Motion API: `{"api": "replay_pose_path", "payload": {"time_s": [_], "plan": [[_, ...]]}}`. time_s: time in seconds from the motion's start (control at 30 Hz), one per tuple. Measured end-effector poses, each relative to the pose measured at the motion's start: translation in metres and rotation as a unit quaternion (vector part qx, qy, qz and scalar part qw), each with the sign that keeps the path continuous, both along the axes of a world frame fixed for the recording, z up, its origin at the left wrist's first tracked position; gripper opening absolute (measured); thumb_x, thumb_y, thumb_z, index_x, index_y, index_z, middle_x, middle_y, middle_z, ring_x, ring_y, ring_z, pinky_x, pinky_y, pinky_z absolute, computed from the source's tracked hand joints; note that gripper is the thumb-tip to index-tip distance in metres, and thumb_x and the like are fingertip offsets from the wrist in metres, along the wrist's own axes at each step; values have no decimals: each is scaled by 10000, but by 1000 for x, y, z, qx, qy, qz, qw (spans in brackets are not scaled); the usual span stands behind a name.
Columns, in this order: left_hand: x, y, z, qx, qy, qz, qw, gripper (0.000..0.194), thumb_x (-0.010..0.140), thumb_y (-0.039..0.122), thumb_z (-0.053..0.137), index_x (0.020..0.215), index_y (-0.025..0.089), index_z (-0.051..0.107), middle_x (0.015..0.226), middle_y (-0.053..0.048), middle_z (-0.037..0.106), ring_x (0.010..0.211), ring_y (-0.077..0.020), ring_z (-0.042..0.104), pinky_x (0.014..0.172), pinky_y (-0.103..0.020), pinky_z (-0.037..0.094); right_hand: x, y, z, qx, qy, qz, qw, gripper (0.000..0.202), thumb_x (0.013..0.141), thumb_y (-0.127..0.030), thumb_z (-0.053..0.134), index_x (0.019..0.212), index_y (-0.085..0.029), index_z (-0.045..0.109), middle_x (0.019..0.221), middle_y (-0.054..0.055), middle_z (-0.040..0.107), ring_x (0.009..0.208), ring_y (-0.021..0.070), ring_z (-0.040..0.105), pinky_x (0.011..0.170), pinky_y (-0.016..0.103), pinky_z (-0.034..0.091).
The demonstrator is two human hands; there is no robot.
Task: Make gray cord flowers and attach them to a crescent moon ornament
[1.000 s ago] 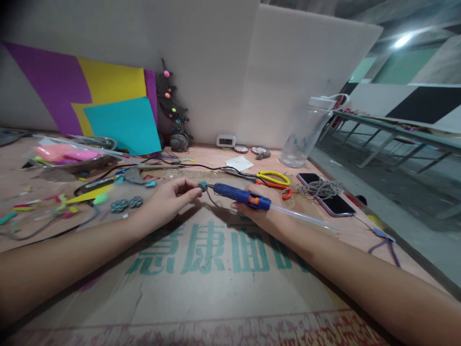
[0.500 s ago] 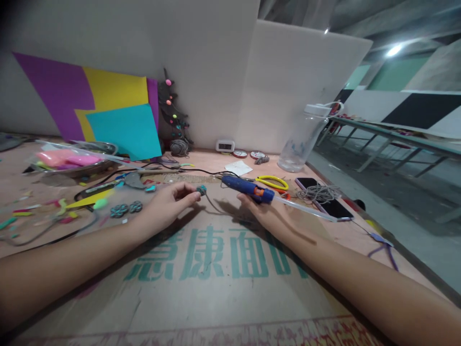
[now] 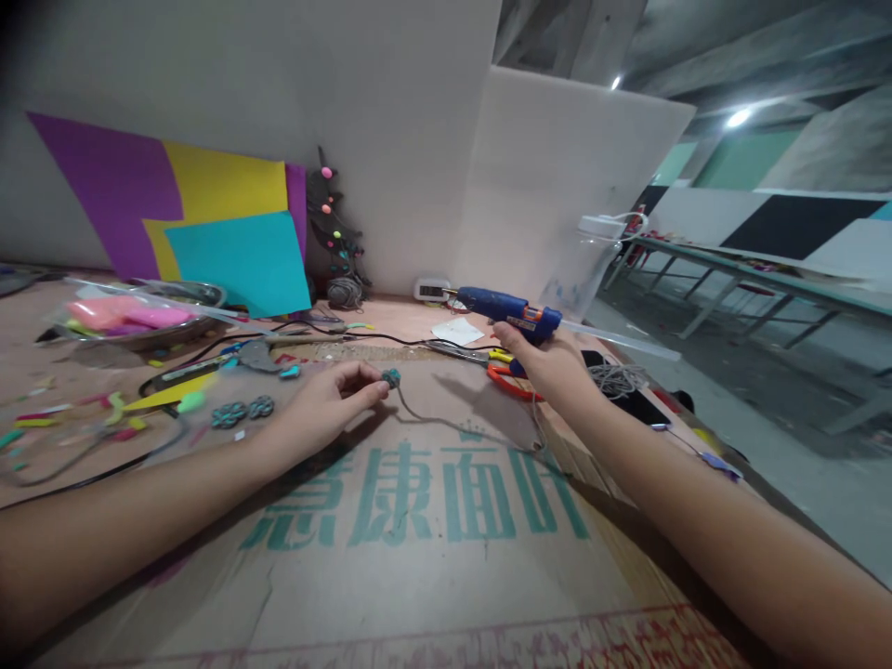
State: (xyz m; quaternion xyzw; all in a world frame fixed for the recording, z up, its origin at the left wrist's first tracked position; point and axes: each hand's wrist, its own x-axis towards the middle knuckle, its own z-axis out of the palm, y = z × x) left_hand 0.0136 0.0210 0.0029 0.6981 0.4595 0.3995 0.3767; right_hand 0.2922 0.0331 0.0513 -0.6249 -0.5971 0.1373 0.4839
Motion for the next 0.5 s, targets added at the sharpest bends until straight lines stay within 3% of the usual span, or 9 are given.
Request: {"api": "replay_pose_path", "payload": {"time_s": [0.17, 0.33, 0.5], "plan": [[-1, 4, -6, 5, -4, -13, 1000, 193, 878, 370, 605, 848, 180, 623, 837, -14, 680, 776, -174, 619, 721, -297, 467, 17, 29, 0, -33, -78, -2, 996, 443, 755, -547, 703, 961, -156, 746, 883, 94, 759, 771, 245, 691, 702, 351, 525], [-2, 3, -6, -4, -4, -10, 1000, 196, 875, 367, 607, 859, 171, 618, 828, -13, 665, 764, -172, 604, 691, -288, 444, 25, 71, -3, -110, -190, -24, 975, 438, 800, -539, 658, 953, -140, 755, 746, 77, 711, 652, 199, 617, 628, 306, 452], [-1, 2, -4, -14, -6, -5, 1000, 197, 878, 366, 606, 846, 171, 608, 817, -10, 654, 745, -162, 594, 667, -279, 429, 30, 107, -16, -118, -195, -10, 974, 402, 852, -492, 613, 1005, -147, 753, 871, 97, 740, 708, 199, 640, 631, 280, 461]]}}
